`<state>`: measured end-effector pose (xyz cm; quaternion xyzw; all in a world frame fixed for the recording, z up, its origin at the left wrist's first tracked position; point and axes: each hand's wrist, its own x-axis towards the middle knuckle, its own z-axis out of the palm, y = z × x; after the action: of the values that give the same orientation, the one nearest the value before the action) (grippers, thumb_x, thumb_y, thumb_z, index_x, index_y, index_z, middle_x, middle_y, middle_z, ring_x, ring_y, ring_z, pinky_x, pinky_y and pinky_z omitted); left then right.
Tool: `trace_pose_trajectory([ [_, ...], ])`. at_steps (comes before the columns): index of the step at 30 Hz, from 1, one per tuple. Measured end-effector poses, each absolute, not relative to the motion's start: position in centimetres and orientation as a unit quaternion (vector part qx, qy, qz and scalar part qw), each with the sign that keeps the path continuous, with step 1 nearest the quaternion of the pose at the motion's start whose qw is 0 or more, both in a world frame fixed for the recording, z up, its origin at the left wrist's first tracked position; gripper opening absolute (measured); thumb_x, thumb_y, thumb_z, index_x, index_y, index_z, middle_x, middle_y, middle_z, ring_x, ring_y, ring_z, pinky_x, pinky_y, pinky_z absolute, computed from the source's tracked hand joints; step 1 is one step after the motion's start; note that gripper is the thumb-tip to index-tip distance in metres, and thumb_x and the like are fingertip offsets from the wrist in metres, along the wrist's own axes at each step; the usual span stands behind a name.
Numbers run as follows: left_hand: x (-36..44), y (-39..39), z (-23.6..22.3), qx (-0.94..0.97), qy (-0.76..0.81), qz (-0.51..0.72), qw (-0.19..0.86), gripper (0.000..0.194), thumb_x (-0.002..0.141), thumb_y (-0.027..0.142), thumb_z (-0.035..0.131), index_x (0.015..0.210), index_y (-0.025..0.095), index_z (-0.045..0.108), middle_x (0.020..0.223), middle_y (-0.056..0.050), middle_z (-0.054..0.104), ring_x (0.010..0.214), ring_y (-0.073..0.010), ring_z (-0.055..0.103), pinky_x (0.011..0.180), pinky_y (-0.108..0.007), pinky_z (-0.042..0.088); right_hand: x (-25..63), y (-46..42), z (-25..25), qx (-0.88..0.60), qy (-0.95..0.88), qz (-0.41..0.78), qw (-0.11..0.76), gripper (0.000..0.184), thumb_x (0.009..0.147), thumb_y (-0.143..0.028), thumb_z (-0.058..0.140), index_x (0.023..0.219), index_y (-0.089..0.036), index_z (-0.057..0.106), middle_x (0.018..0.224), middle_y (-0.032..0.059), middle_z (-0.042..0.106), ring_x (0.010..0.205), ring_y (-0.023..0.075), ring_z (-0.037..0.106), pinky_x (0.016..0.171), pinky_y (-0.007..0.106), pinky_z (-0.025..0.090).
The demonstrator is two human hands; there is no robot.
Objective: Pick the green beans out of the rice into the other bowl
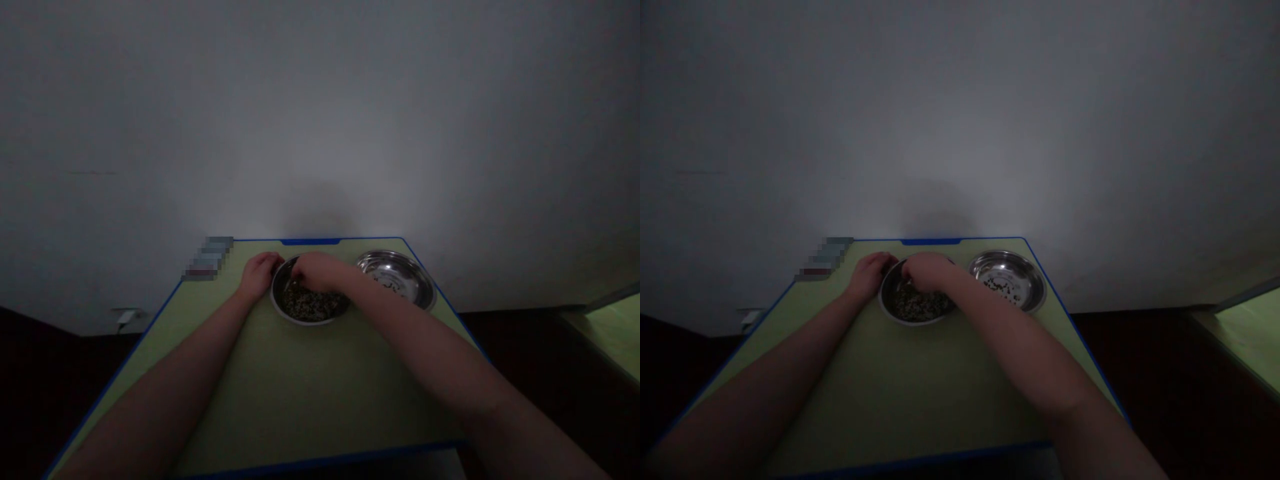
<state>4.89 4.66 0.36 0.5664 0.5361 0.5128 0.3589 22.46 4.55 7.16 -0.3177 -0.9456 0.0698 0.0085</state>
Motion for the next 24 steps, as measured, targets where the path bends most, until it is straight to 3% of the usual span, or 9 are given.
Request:
trace_pose_trajectory([
  [7, 5.0, 4.8, 0.4, 0.554, 0.523, 0.525, 0.378, 0.027, 0.072, 0.039, 0.051, 0.062, 0.017, 0.062, 0.056, 0.000, 0.059, 0.056, -0.0138, 0.053, 0.056, -0.024, 0.042, 20.5, 5.5, 6.0, -0.246, -0.967, 0.010, -0.057, 0.028, 0.068, -0.015, 0.057, 0.092, -0.021, 0.071, 0.089, 0.0091, 0.070, 0.080, 0.0248, 0.062, 0.070, 0.032, 0.043],
  [14, 5.0, 4.7, 0.4, 0.559, 0.531, 0.520, 0.368, 0.027, 0.072, 0.039, 0.050, 0.062, 0.016, 0.062, 0.056, 0.000, 0.059, 0.056, -0.0135, 0.053, 0.056, -0.024, 0.042, 19.8, 5.1, 5.6, -0.255, -0.965, -0.001, -0.066, 0.022, 0.070, -0.011, 0.053, 0.085, -0.013, 0.070, 0.089, 0.0128, 0.069, 0.078, 0.0245, 0.062, 0.069, 0.032, 0.043],
  [20, 4.9, 4.7, 0.6, 0.573, 0.536, 0.508, 0.354, 0.029, 0.072, 0.039, 0.048, 0.063, 0.016, 0.062, 0.056, 0.000, 0.058, 0.054, -0.0131, 0.052, 0.054, -0.024, 0.041, 21.1, 5.1, 6.8, -0.315, -0.946, 0.069, -0.013, 0.023, 0.077, -0.017, 0.048, 0.088, -0.017, 0.069, 0.090, 0.0094, 0.069, 0.079, 0.0207, 0.060, 0.068, 0.029, 0.041],
  [24, 5.0, 4.6, 0.6, 0.566, 0.537, 0.509, 0.364, 0.029, 0.072, 0.041, 0.048, 0.064, 0.016, 0.062, 0.055, 0.000, 0.058, 0.053, -0.0134, 0.052, 0.054, -0.024, 0.041, 22.5, 5.3, 7.4, -0.338, -0.926, 0.158, 0.046, 0.021, 0.077, -0.017, 0.049, 0.083, -0.016, 0.069, 0.079, 0.0043, 0.069, 0.069, 0.0138, 0.057, 0.060, 0.023, 0.037],
])
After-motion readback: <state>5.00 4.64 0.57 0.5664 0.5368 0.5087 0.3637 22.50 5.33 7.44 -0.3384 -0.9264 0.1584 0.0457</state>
